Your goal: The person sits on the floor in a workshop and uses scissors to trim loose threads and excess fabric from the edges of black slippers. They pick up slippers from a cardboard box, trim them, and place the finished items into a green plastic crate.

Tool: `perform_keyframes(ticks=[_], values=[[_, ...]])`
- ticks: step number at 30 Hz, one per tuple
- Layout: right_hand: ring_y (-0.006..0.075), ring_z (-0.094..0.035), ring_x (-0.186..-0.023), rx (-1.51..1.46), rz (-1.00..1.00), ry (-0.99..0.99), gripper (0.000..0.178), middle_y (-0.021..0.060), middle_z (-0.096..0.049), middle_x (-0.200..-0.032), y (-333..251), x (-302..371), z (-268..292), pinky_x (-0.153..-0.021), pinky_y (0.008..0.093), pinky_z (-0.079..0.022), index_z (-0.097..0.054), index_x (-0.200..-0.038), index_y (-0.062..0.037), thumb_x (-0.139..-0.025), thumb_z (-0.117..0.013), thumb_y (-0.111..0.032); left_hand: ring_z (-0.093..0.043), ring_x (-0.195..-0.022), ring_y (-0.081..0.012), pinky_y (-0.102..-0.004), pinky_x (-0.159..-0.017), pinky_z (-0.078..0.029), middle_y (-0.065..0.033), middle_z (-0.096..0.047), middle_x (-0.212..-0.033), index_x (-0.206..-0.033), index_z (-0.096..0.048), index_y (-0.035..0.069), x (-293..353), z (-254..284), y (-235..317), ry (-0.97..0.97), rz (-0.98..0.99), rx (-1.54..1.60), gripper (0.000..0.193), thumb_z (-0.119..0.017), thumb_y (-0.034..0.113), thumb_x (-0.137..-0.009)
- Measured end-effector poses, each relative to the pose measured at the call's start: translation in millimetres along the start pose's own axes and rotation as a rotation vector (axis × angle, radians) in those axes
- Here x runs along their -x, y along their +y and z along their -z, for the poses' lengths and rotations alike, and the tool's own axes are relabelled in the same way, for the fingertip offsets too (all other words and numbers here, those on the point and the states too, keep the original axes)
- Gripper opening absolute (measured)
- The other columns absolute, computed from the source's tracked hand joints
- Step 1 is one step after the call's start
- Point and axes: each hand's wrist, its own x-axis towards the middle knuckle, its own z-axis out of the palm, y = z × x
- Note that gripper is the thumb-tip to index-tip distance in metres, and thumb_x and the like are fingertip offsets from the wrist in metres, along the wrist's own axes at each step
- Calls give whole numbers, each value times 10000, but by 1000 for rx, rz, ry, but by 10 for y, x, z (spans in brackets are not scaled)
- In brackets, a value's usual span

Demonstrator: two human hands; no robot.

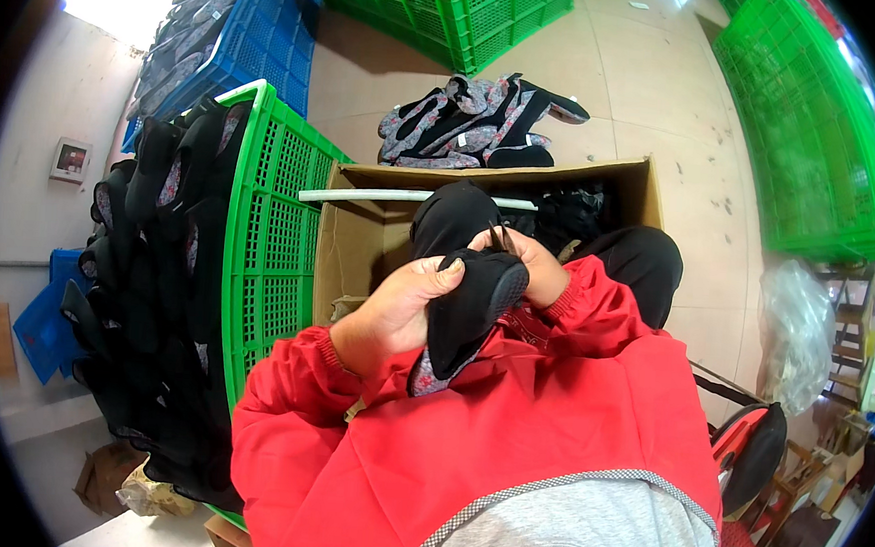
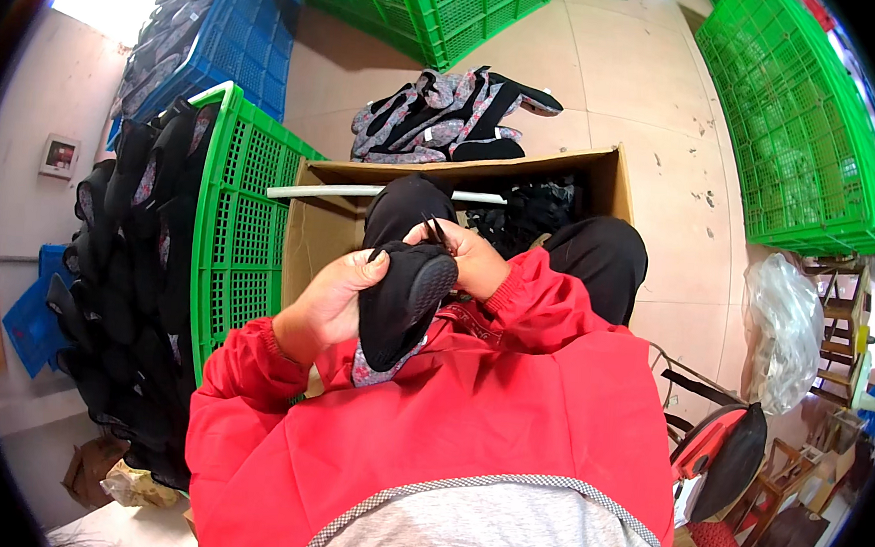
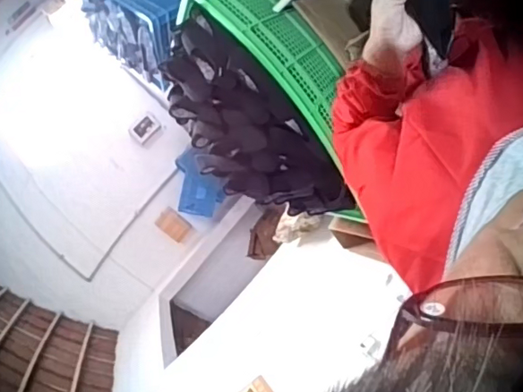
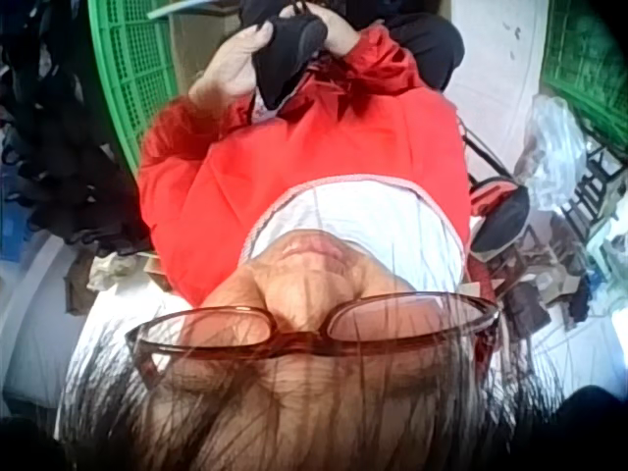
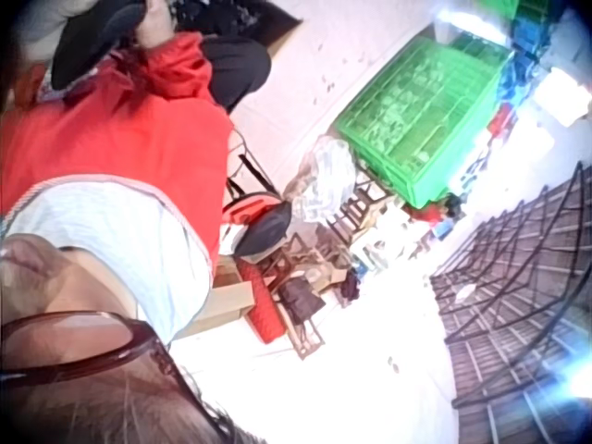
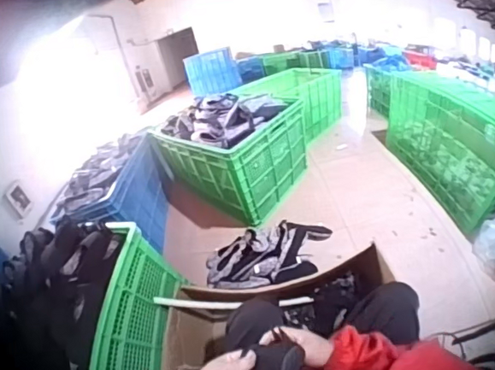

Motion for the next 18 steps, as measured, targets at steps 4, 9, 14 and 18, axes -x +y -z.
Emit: perform_keyframes(ticks=[4,9,14,18], values=[[126,-622,-974,-139,88,-17,201,29,-648,-1047,452,-195,216,-859,282,-507,-604,-1120,-44,-930,-609,-105,-610,-1138,-289,-434,-1000,-493,-168,-584,-1296,-1337,-475,-15,-130,153,-170,-73,-54,248,446,-497,286,-1009],[143,-630,-991,-162,108,212,297,45,-656,-1072,255,-123,-213,-870,276,-511,-584,-1183,-37,-894,-645,-63,-588,-1170,-291,-445,-1028,-463,-163,-574,-1313,-1351,-461,-18,-77,204,-223,38,-227,294,467,-402,326,-1041],[46,-524,-601,-141,91,305,202,25,-655,-902,387,-44,-177,-484,191,-365,-585,-1087,-79,-900,-659,-80,-574,-1183,-255,-424,-1039,-442,-131,-584,-1304,-1324,-488,-7,3,112,-209,126,-602,154,407,-402,276,-1045],[29,-418,-506,-208,71,131,278,15,-637,-829,449,49,-198,-442,186,-271,-537,-1123,-104,-901,-691,-167,-574,-1168,-243,-417,-1037,-429,-114,-594,-1277,-1294,-502,1,-90,172,-242,144,-734,139,340,-444,212,-1034]])
